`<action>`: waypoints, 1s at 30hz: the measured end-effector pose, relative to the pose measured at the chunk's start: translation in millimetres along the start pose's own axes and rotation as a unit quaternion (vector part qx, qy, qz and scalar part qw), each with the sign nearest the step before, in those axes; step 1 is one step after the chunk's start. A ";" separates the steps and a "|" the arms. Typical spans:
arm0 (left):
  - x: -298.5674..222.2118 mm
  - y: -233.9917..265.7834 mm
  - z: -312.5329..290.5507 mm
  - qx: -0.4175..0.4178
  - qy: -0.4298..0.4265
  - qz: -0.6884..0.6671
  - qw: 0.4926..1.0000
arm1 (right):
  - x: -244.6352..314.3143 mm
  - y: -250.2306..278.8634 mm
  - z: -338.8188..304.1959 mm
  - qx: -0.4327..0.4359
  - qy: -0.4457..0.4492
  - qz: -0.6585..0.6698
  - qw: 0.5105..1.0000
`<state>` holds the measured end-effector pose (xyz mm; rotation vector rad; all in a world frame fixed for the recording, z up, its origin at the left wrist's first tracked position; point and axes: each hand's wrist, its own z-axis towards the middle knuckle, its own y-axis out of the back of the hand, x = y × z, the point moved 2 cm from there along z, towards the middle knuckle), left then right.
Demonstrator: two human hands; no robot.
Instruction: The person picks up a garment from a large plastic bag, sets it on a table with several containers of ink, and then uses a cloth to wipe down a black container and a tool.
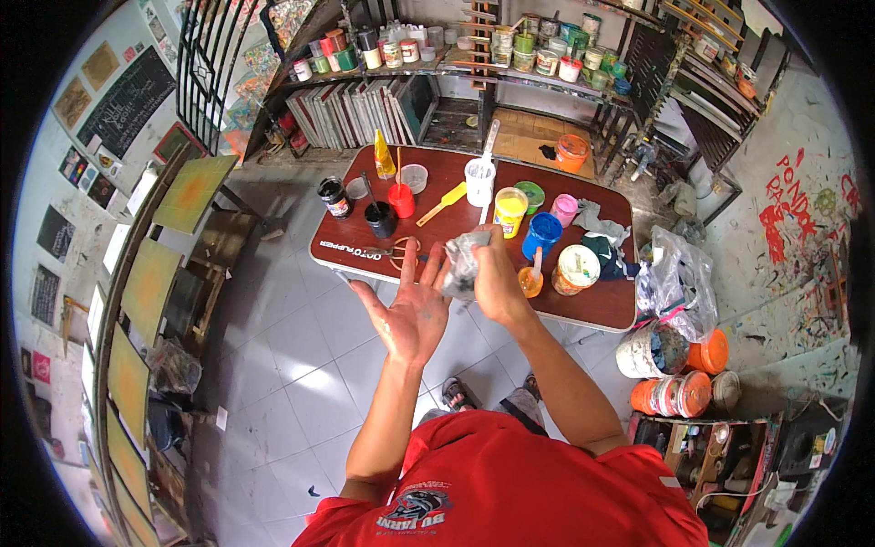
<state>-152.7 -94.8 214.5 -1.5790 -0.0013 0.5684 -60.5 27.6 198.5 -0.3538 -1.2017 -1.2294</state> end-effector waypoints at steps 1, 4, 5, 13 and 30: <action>-2.7 -3.7 -0.4 -0.006 -0.013 0.029 0.999 | 17.1 -1.5 2.0 0.024 -0.020 0.049 0.998; -2.6 -14.4 1.4 0.037 -0.047 0.066 0.996 | 56.1 -6.3 4.0 0.038 -0.002 0.097 0.995; -1.0 -15.5 1.9 0.034 -0.054 0.086 0.994 | 58.1 -10.1 4.0 0.042 0.004 -0.003 0.999; -6.1 11.7 11.6 0.020 -0.105 -0.015 0.994 | 65.5 -31.2 -58.2 0.067 0.055 -0.160 0.983; 1.3 -7.7 13.4 0.047 -0.034 -0.027 0.998 | 70.8 -21.1 -64.4 0.068 0.159 -0.210 0.962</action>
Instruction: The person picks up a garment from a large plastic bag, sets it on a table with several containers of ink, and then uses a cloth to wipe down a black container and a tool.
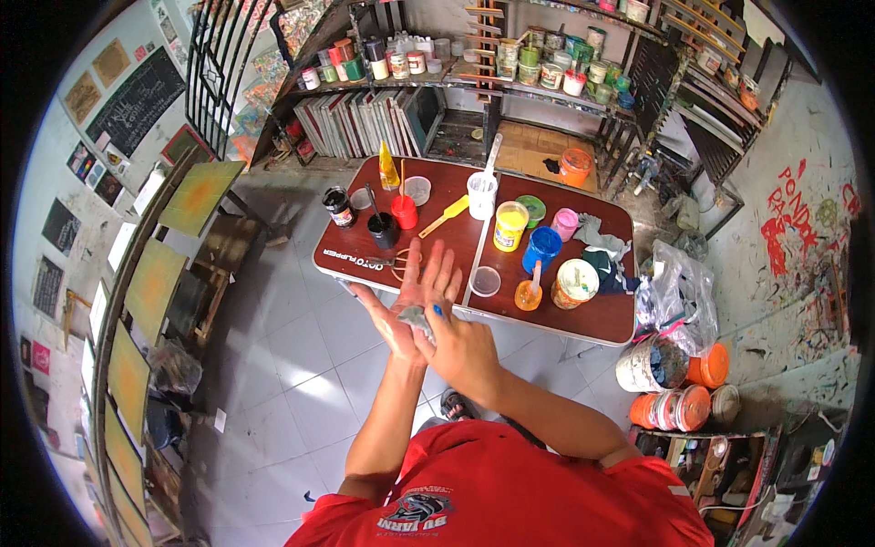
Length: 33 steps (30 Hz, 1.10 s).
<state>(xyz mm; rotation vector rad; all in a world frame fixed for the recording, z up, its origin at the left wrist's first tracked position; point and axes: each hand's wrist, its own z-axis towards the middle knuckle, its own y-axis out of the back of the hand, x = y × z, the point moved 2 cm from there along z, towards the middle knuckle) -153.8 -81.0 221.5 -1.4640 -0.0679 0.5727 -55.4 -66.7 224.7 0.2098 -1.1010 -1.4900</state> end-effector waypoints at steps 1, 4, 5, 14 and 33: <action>6.1 -1.9 -2.6 -0.012 0.002 -0.004 1.000 | -12.2 1.8 5.9 -0.023 -0.024 -0.002 0.999; 23.7 -3.3 -7.8 -0.010 0.014 -0.083 0.996 | -50.0 8.1 48.2 -0.037 -0.130 -0.015 0.991; 21.3 -1.5 -8.3 -0.006 0.021 -0.057 0.998 | -45.1 3.1 38.7 -0.018 -0.119 -0.018 0.993; 31.6 8.6 -14.4 -0.076 0.052 0.131 0.987 | -51.8 4.1 41.0 -0.005 -0.192 0.052 0.980; 11.3 54.8 -35.5 0.107 -0.013 0.552 0.827 | -41.9 -1.7 33.1 -0.054 -0.161 0.043 0.985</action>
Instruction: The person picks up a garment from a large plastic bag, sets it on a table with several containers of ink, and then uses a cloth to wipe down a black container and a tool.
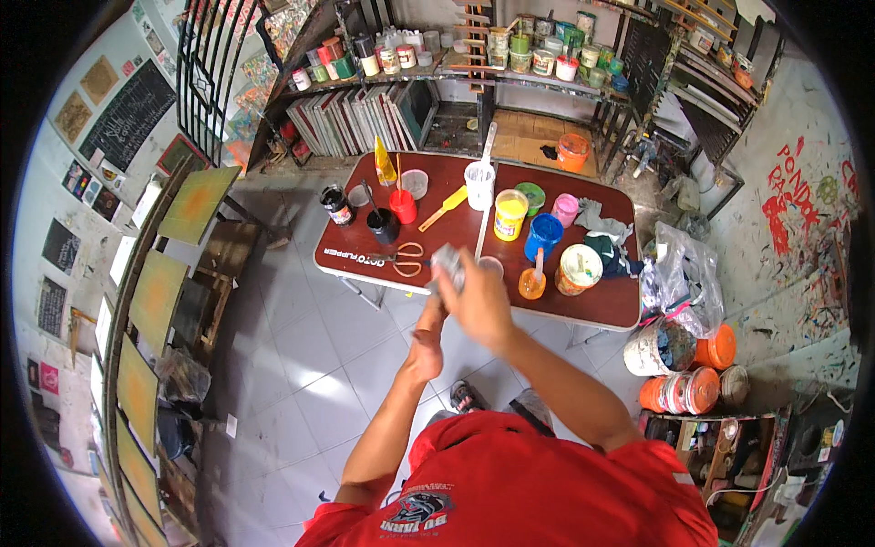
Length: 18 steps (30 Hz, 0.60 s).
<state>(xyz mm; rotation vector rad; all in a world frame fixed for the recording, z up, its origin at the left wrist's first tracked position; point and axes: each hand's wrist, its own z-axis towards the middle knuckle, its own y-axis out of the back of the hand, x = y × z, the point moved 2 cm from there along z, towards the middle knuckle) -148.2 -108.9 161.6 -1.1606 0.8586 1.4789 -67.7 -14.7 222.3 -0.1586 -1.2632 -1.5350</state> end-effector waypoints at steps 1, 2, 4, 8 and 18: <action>-24.5 -7.2 9.2 -0.011 0.028 0.005 1.000 | -0.3 -4.8 -14.9 0.037 0.057 0.118 0.991; -20.0 -4.1 4.6 -0.034 0.051 -0.021 0.998 | 18.6 -0.7 -29.0 0.113 0.046 0.074 0.990; -12.7 -3.2 -3.5 -0.051 0.085 -0.059 0.993 | 23.9 9.8 -12.9 0.084 0.027 0.062 0.994; -18.3 -25.0 9.5 -0.025 0.015 -0.084 0.996 | -3.5 1.4 12.6 0.028 -0.027 0.042 0.998; -22.9 -52.6 4.7 -0.017 0.043 0.009 0.999 | -44.8 1.4 -13.5 -0.035 -0.030 0.117 0.992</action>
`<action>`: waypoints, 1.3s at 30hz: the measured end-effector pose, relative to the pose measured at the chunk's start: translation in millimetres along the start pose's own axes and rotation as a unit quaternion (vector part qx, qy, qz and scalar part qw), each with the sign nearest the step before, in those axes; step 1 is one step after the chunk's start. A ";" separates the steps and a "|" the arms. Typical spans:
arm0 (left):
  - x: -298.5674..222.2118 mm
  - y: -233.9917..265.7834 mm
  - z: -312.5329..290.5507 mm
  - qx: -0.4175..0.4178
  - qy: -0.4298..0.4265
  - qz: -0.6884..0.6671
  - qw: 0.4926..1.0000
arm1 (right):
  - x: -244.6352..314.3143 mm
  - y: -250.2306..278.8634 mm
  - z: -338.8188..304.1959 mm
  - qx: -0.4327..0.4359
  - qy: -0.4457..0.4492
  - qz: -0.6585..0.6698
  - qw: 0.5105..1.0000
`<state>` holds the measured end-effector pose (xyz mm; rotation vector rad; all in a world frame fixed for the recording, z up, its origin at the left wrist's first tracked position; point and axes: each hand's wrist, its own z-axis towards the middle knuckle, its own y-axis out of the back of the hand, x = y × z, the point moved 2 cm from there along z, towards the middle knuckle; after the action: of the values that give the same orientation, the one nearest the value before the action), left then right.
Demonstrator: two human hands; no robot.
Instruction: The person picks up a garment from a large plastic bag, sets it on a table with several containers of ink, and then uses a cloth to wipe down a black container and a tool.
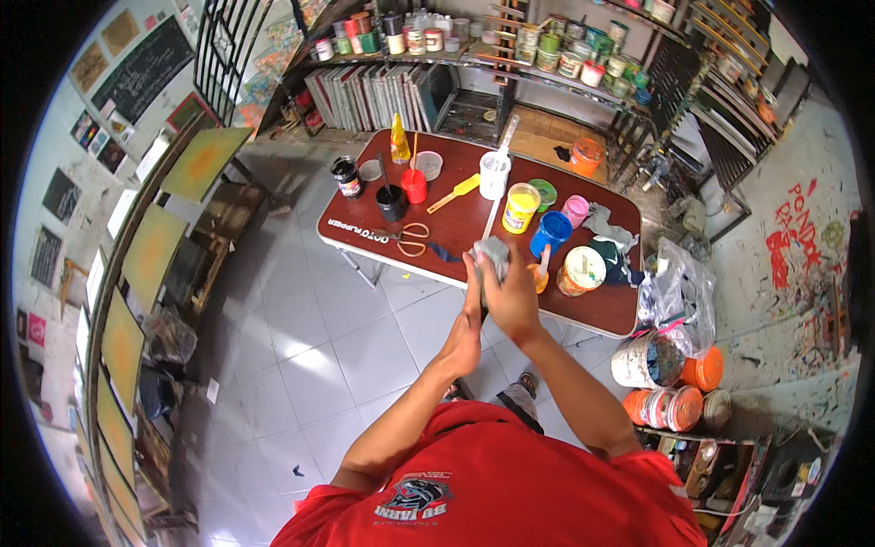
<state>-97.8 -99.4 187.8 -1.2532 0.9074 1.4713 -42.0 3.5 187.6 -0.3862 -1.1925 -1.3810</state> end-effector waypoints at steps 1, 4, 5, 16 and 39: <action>6.6 2.0 -0.9 0.015 0.041 -0.038 0.998 | 12.4 2.7 -16.3 0.019 0.004 -0.003 1.000; 22.7 -2.5 -2.5 0.043 0.077 -0.099 0.991 | 14.3 11.5 -17.2 0.038 -0.023 -0.040 0.998; 22.1 -15.3 -8.1 0.031 0.034 -0.082 0.996 | 1.4 13.3 -4.4 0.037 -0.043 -0.057 0.997; 16.5 1.9 4.8 -0.048 0.123 -0.406 0.904 | -18.4 -4.4 -21.2 0.053 0.068 -0.241 0.967; 16.7 -19.0 0.6 -0.106 0.107 -0.457 0.877 | -16.4 14.2 -37.1 0.030 -0.012 -0.176 0.984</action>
<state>-79.7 -90.6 172.4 -1.7046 0.1829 0.6789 -10.3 -14.4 164.8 -0.1520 -1.3640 -1.6396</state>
